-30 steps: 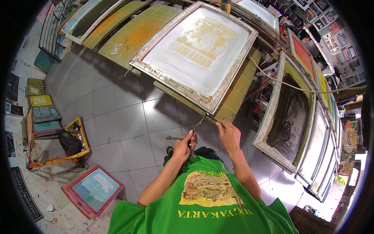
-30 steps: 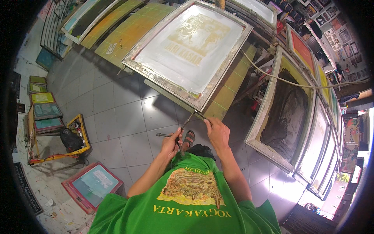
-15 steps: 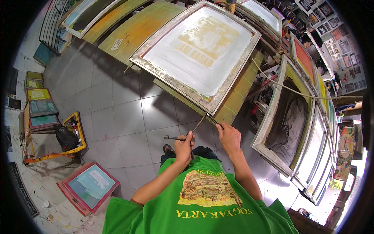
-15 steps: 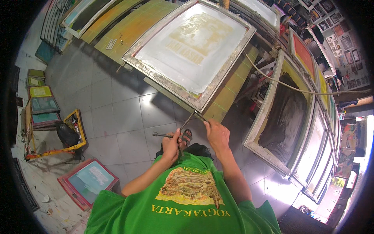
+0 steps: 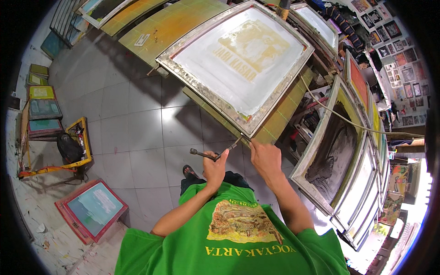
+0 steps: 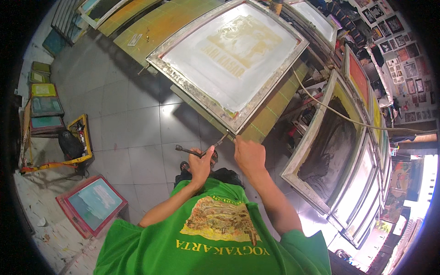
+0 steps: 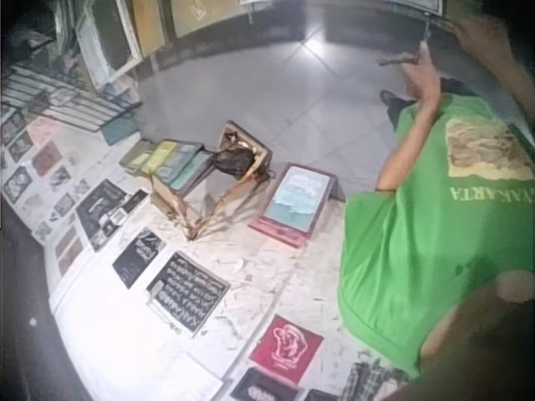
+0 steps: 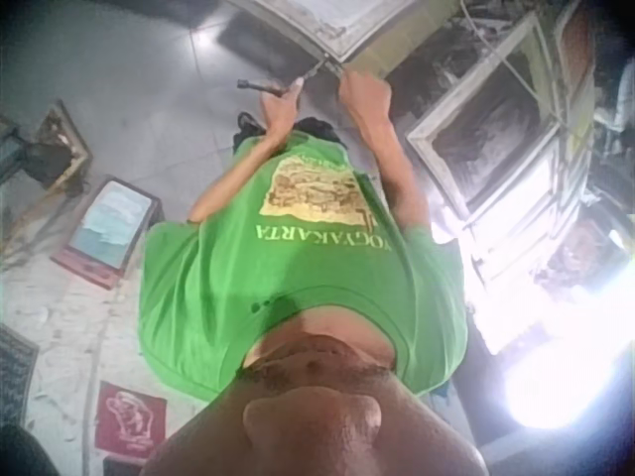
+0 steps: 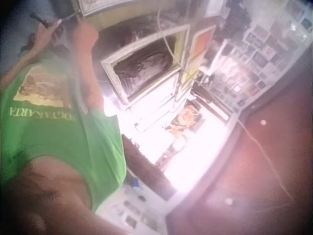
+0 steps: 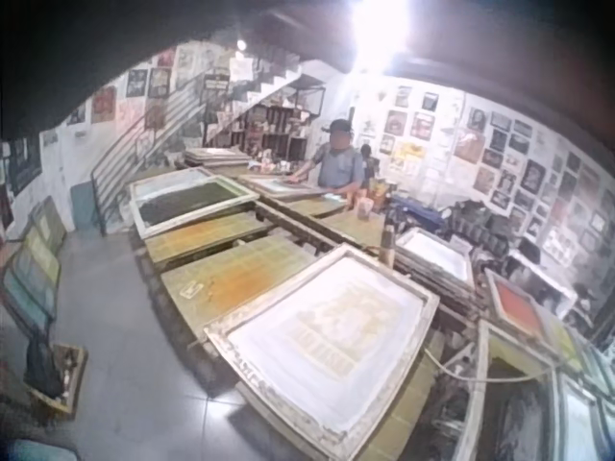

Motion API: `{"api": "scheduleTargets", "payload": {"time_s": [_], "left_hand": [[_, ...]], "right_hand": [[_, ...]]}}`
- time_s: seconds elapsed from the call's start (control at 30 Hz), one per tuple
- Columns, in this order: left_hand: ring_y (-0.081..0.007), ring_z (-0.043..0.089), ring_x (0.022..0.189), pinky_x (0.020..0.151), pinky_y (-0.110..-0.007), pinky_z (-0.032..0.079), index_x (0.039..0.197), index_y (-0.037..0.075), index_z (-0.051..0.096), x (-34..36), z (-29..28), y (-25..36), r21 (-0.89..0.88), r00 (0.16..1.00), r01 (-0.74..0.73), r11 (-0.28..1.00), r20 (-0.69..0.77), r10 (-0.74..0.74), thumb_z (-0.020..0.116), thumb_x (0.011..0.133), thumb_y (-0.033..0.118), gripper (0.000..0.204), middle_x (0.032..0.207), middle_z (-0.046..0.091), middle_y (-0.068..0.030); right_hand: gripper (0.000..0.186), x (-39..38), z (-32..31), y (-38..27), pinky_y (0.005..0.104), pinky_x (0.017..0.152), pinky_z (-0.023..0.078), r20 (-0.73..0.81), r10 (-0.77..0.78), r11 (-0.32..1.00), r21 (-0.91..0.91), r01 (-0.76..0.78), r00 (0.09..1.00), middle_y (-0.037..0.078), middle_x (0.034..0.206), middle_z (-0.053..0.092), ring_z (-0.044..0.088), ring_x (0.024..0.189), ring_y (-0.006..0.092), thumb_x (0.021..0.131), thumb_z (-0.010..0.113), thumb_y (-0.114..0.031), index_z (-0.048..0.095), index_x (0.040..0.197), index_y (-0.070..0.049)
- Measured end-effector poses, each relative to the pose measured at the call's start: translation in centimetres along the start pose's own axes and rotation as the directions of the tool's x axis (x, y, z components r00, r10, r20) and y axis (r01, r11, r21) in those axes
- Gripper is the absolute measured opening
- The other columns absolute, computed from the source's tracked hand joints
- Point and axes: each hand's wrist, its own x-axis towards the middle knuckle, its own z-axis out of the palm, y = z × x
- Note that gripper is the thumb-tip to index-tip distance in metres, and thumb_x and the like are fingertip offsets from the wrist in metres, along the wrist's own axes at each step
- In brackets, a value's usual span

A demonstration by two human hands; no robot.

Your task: The person aligns and secures multiple screen printing frames on a long workbench using a wrench. They move frames into position, tighten clamps, and adjust the setup while another person works nearby.

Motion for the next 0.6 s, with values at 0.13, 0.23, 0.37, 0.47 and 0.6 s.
{"api": "scheduleTargets", "payload": {"time_s": [0.13, 0.23, 0.37, 0.47, 0.6], "left_hand": [[-0.0099, 0.045, 0.065, 0.059, -0.030, 0.041, 0.091, 0.008, 0.045, -0.6, -0.2, 1.5, 0.051, 1.000, -0.025, 0.998, 0.005, 0.025, 0.086, 0.091, 0.040, 0.051, 0.074, 0.047, 0.0025], [-0.0101, 0.045, 0.065, 0.059, -0.031, 0.041, 0.090, 0.008, 0.046, -0.4, -0.3, 1.2, 0.039, 1.000, -0.026, 0.999, 0.019, 0.025, 0.085, 0.091, 0.040, 0.051, 0.073, 0.047, 0.0017], [-0.0106, 0.045, 0.064, 0.057, -0.032, 0.040, 0.088, 0.007, 0.047, -0.3, -0.4, 1.4, 0.083, 0.999, -0.027, 0.996, 0.038, 0.024, 0.086, 0.090, 0.041, 0.051, 0.072, 0.049, 0.0015], [-0.0109, 0.044, 0.062, 0.055, -0.032, 0.039, 0.085, 0.008, 0.048, 0.7, -0.5, 0.3, 0.051, 0.999, 0.007, 0.999, 0.054, -0.009, 0.086, 0.090, 0.040, 0.050, 0.071, 0.048, 0.0014], [-0.0071, 0.037, 0.054, 0.048, -0.027, 0.031, 0.083, 0.010, 0.047, 1.2, -1.6, 3.3, -0.170, 0.843, 0.508, 0.844, 0.298, -0.448, 0.081, 0.096, 0.034, 0.043, 0.067, 0.044, 0.0039]], "right_hand": [[0.012, 3.6, -1.8, -2.4, 0.0467, 0.065, 0.059, 0.064, -0.192, 0.957, -0.208, 0.201, 0.979, 0.019, 0.079, 0.074, 0.076, 0.078, 0.0355, 0.084, 0.069, -0.013, 0.076, 0.080, -0.005], [0.007, 7.6, -2.4, -5.4, 0.0469, 0.065, 0.060, 0.048, -0.365, 0.894, -0.261, 0.365, 0.930, 0.019, 0.080, 0.075, 0.076, 0.079, 0.0368, 0.079, 0.070, -0.009, 0.076, 0.077, -0.005], [0.008, 11.1, -3.1, -8.1, 0.0440, 0.067, 0.060, 0.273, -0.341, 0.859, -0.299, 0.416, 0.900, 0.020, 0.083, 0.076, 0.077, 0.081, 0.0365, 0.080, 0.071, -0.007, 0.078, 0.081, -0.003], [0.018, 10.9, -4.9, -6.8, 0.0409, 0.066, 0.058, 0.111, -0.375, 0.919, -0.083, 0.384, 0.920, 0.021, 0.083, 0.076, 0.076, 0.077, 0.0337, 0.091, 0.069, -0.014, 0.077, 0.085, 0.000], [0.039, 7.4, -7.6, -2.4, 0.0328, 0.063, 0.051, -0.047, 0.024, 0.707, 0.707, 0.016, 0.999, 0.011, 0.075, 0.072, 0.067, 0.066, 0.0163, 0.108, 0.060, -0.030, 0.075, 0.095, 0.003]]}}
